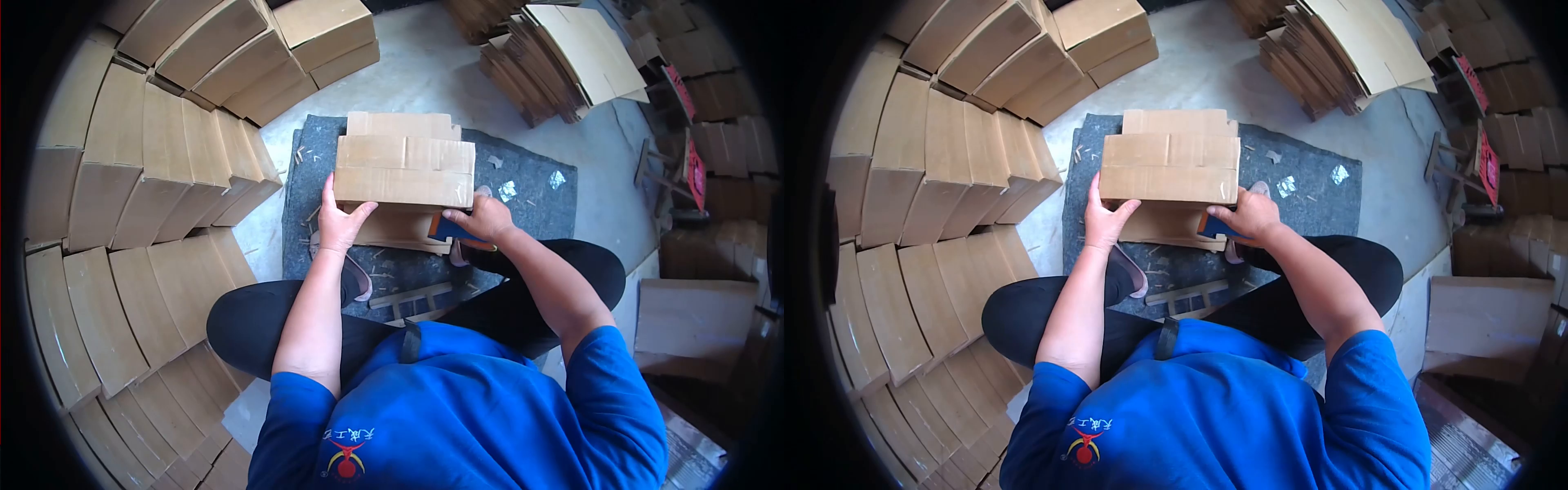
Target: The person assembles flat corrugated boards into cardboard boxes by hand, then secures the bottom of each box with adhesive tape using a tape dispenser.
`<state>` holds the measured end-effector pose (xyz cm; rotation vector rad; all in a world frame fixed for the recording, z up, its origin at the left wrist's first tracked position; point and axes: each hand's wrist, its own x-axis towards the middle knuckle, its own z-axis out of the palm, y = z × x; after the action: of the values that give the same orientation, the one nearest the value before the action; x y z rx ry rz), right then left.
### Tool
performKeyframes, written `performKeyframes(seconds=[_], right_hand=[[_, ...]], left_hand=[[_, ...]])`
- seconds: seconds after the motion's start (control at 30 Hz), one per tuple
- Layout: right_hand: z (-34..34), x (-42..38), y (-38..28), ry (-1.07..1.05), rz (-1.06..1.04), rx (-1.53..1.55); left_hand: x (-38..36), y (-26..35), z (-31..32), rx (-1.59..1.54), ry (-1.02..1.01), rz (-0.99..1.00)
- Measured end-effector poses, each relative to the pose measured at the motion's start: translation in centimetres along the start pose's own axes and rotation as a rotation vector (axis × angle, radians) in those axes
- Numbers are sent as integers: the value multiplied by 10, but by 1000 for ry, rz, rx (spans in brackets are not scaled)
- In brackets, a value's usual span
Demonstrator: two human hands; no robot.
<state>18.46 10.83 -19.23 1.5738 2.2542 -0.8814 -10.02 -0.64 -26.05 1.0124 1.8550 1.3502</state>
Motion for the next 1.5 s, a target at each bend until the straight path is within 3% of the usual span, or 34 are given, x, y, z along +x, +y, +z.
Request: performKeyframes(seconds=[0.07, 0.13, 0.27, 0.33, 0.4, 0.53, 0.67, 0.77, 0.8, 0.87, 0.97, 1.03, 1.13, 1.27, 1.4, 1.47, 1.5], right_hand=[[2, 3, 2, 63, -37, 12], [7, 13, 12, 1, -36, -184], [-2, 7, 12, -55, -134, -285], [-7, 4, 6, -127, -127, -256], [-8, 4, 4, -149, -58, -5], [7, 12, -10, -18, 255, 171], [34, 10, -43, 114, 174, 223], [6, 8, -45, -162, 232, 45], [9, 13, -25, -191, 200, -17], [-23, 12, -6, -399, 217, -191], [-58, 0, -1, -287, 265, -285], [-75, 0, -7, -201, 288, -253], [-70, 14, 8, -21, 115, -267], [-91, 17, 15, -107, 36, -345], [-98, 26, 25, -170, -74, -131], [-98, 33, 16, -205, 116, 148], [-91, 35, 16, -143, 73, 123]], left_hand=[[1, -2, -1, 50, 8, -1], [3, -4, -2, 110, 17, -3], [3, -8, 0, 130, 48, 36], [3, -10, -1, 78, 31, 25], [2, -9, -1, 102, 37, 30], [-1, -5, 9, 103, 55, 5], [-8, -15, 15, 236, -29, 78], [-19, -20, 16, 281, -31, 19], [-14, -45, 17, 138, -26, 22], [-13, -31, 9, 163, -44, -8], [-14, 12, 5, 94, -124, -58], [-15, 12, 16, -185, -147, -80], [-11, 2, 25, -31, -109, -72], [-11, 6, 15, -79, -188, -92], [19, 50, 16, -275, -42, -218], [45, 56, 22, -356, -97, -356], [51, 58, 24, -398, -124, -423]])
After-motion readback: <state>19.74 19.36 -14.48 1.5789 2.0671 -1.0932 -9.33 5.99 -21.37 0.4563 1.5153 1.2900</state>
